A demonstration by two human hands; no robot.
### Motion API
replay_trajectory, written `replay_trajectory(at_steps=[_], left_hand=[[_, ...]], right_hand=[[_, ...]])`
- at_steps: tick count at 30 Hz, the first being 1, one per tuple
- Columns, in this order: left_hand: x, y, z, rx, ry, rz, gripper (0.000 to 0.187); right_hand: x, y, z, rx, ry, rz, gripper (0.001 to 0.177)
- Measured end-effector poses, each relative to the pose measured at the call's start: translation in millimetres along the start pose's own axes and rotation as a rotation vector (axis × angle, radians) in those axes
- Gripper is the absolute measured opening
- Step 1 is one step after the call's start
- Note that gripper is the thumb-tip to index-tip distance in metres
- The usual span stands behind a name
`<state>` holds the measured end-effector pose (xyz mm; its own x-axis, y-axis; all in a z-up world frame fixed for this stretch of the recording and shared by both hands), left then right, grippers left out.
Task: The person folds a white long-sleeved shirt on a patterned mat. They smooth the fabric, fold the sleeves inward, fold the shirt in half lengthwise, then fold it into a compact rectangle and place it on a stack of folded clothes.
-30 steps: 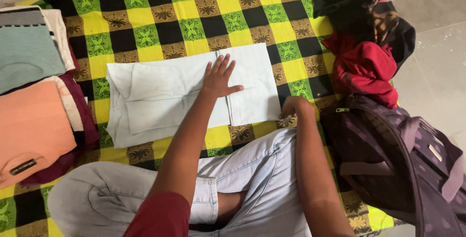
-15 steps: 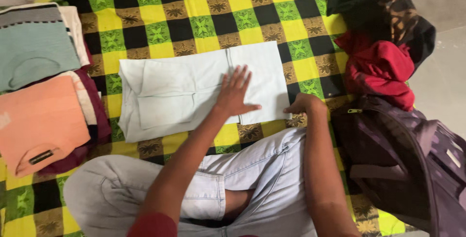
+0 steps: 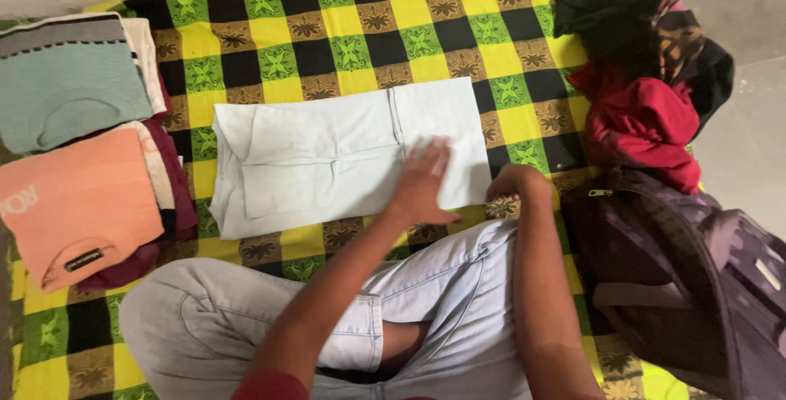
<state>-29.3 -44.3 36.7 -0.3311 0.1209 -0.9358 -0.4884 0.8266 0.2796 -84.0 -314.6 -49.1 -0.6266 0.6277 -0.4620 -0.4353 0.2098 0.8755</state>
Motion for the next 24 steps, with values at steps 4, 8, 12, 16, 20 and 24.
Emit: replay_trajectory(at_steps=[4,8,12,16,20,24], left_hand=[[53,-37,-50,0.018,-0.275,-0.454,0.092],[95,-83,-61,-0.034,-0.152,-0.655,0.082],[113,-97,-58,0.066,0.221,-0.466,0.102],[108,-90,-57,0.096,0.088,-0.538,0.094],[111,-88,-51,0.081,-0.028,-0.381,0.079],[104,-85,-54,0.081,0.102,-0.501,0.072]], right_hand=[[-3,13,2,0.027,-0.014,0.001,0.039],[-6,31,3,-0.037,-0.153,-0.014,0.033],[-7,34,3,-0.151,-0.285,-0.022,0.032],[-20,21,-5,-0.225,-0.317,-0.091,0.036],[-39,-13,3,-0.691,-0.231,-0.779,0.049],[-52,-66,41,-0.959,-0.293,-0.94,0.038]])
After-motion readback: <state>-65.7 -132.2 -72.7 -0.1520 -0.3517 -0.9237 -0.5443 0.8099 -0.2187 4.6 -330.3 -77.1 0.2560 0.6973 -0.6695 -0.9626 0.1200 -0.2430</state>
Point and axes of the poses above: each hand's wrist, its own y-axis away from the middle knuckle, its own x-axis out of the palm, z = x × y, the point moved 2 cm from there along -y, towards the middle knuckle, and after that the axes turned 8 degrees about z, right-handed, at the moved point
